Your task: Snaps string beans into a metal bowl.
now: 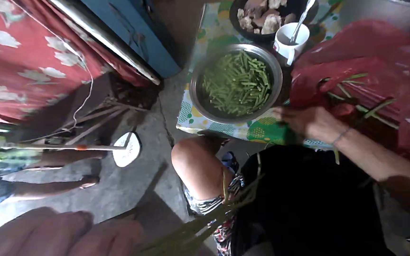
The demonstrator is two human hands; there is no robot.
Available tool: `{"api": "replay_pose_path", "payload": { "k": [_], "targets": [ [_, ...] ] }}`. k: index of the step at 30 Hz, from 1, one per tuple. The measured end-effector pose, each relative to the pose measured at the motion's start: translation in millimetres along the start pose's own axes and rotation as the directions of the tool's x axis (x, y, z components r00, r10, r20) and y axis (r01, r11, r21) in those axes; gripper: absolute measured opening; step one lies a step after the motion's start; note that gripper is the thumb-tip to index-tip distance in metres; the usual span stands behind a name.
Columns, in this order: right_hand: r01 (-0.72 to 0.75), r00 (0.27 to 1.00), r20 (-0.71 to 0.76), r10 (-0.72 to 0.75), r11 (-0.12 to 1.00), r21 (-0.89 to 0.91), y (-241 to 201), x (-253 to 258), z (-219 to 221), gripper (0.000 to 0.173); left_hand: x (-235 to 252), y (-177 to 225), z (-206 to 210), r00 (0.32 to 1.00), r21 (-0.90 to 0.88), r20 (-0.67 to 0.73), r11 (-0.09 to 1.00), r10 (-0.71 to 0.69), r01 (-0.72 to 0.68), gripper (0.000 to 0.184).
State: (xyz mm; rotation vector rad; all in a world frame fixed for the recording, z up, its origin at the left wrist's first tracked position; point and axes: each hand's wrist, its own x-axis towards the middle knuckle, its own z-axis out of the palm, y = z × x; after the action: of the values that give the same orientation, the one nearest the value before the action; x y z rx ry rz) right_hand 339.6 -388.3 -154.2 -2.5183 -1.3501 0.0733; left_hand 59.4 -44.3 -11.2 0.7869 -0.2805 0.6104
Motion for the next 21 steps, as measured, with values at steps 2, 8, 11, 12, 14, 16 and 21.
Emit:
{"api": "replay_pose_path", "payload": {
  "k": [2, 8, 11, 12, 14, 16, 21],
  "targets": [
    [-0.165, 0.986, -0.008, 0.165, 0.981, -0.101, 12, 5, -10, 0.039, 9, -20, 8, 0.995, -0.115, 0.009, 0.988, -0.098, 0.098, 0.012],
    [-0.152, 0.988, 0.000, 0.152, 0.988, -0.022, -11, 7, -8, 0.034, 43, -142, 56, 0.962, 0.207, -0.156, 0.945, -0.224, 0.254, 0.030],
    [-0.314, 0.928, -0.156, 0.339, 0.935, 0.163, -6, 2, -26, 0.031, 49, -185, 49, 0.927, 0.400, -0.025, 0.846, -0.373, 0.351, 0.027],
    [-0.326, 0.901, -0.204, 0.384, 0.907, 0.267, -6, -2, -36, 0.037, 51, -194, 49, 0.911, 0.433, 0.015, 0.824, -0.413, 0.366, 0.025],
    [-0.290, 0.859, -0.261, 0.440, 0.839, 0.461, -9, -10, -52, 0.046, 57, -209, 50, 0.869, 0.472, 0.095, 0.790, -0.486, 0.391, 0.025],
    [-0.155, 0.863, -0.263, 0.432, 0.721, 0.675, -17, -12, -64, 0.053, 63, -220, 50, 0.816, 0.479, 0.161, 0.767, -0.555, 0.427, 0.027],
    [0.105, 0.892, -0.371, 0.258, 0.680, 0.725, -42, -5, -75, 0.050, 79, -243, 50, 0.587, 0.353, 0.262, 0.642, -0.766, 0.681, 0.027]
  ]
}}
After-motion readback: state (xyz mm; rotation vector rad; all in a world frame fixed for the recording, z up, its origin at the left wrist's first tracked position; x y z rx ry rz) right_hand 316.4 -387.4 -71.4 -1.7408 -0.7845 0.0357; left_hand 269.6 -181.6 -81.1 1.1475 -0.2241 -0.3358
